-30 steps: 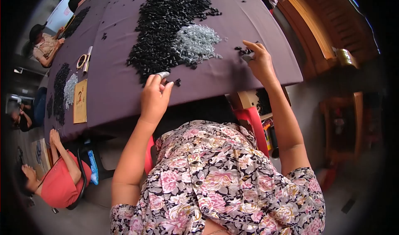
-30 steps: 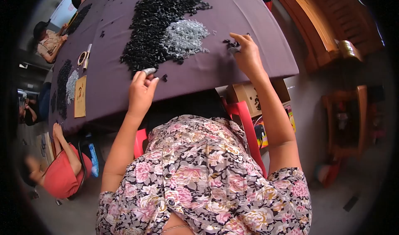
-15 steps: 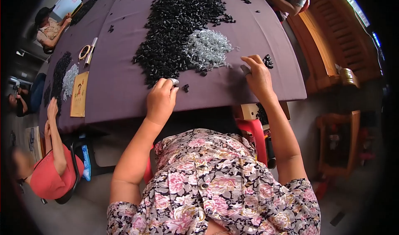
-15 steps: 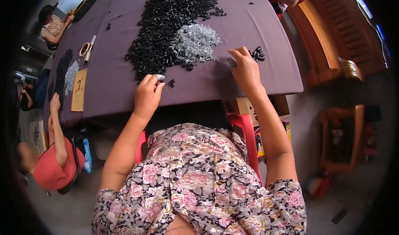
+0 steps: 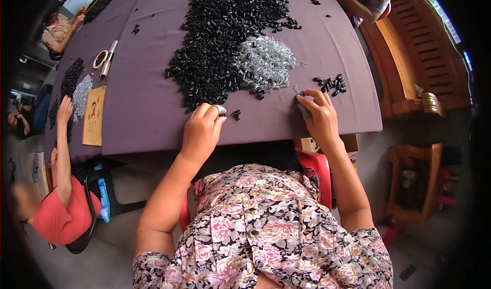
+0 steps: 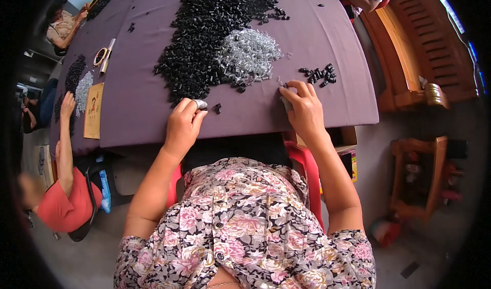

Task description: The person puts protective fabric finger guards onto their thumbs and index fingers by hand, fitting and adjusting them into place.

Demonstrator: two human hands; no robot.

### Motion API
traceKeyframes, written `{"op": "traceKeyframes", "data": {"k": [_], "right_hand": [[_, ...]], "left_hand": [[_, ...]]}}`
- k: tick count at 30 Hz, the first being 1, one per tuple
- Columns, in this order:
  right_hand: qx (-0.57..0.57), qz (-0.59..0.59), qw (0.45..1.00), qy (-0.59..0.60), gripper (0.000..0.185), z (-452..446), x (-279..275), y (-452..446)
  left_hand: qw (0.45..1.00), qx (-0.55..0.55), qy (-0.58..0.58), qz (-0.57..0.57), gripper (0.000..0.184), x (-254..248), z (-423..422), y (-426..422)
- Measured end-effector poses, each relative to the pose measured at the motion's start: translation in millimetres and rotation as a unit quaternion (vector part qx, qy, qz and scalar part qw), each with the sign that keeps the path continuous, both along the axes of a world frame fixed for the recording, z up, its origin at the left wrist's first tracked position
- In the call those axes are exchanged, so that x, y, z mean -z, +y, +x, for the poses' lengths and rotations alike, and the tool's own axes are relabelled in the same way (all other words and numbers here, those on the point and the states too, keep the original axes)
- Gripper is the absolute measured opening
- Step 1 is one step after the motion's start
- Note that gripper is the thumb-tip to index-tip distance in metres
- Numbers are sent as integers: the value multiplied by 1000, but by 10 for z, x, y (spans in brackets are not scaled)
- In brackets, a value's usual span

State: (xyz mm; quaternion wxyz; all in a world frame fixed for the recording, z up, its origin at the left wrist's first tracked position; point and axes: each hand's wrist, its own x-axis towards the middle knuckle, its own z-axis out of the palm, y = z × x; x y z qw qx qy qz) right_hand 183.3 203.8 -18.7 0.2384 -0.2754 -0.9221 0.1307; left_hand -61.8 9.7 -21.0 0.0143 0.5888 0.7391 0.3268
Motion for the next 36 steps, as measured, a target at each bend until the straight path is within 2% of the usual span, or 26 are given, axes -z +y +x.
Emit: {"op": "traceKeyframes", "data": {"k": [3, 4, 7, 11, 14, 17, 21, 22, 25, 26, 30, 34, 36], "right_hand": [[6, -22, 998, 65, 52, 48, 15, -19], [31, -75, 989, 123, 52, 47, 70, -16], [84, -195, 970, 120, 49, 72, -13, -27], [60, -149, 981, 105, 42, 23, -24, -33], [34, -25, 998, 39, 39, -4, -98, -15], [64, -76, 995, 22, 37, -12, -105, 39], [99, -79, 992, -15, 34, -53, -326, 106], [85, -66, 994, 20, 30, -117, -346, 126], [44, -30, 998, -23, 26, -299, -484, 186], [42, 0, 997, -59, 18, -352, -459, 240], [53, -35, 987, -145, 10, -530, -397, 354], [34, -20, 980, -193, 10, -567, -436, 363], [19, -20, 981, -192, 11, -575, -444, 353]], "left_hand": [[1000, -5, 14, 1, 13, -8, 16, -4], [1000, -8, 18, -3, 14, -14, 30, -6], [999, -2, 49, -14, 16, -75, 62, -28], [999, 9, 20, -31, 16, -80, 48, -44], [1000, 11, 5, -26, 15, -132, 62, -56], [1000, 15, 12, -8, 17, -171, 89, -99], [1000, 26, 9, 9, 18, -133, 90, -139], [1000, 27, 11, 10, 17, -129, 94, -143], [999, 28, 2, 43, 14, -93, 80, -101], [999, 28, -8, 44, 13, -88, 72, -85], [997, 17, -51, 55, 11, -121, 56, -53], [996, 13, -73, 57, 13, -99, 33, -65], [992, -11, -121, 33, 16, -110, 34, -80]]}}
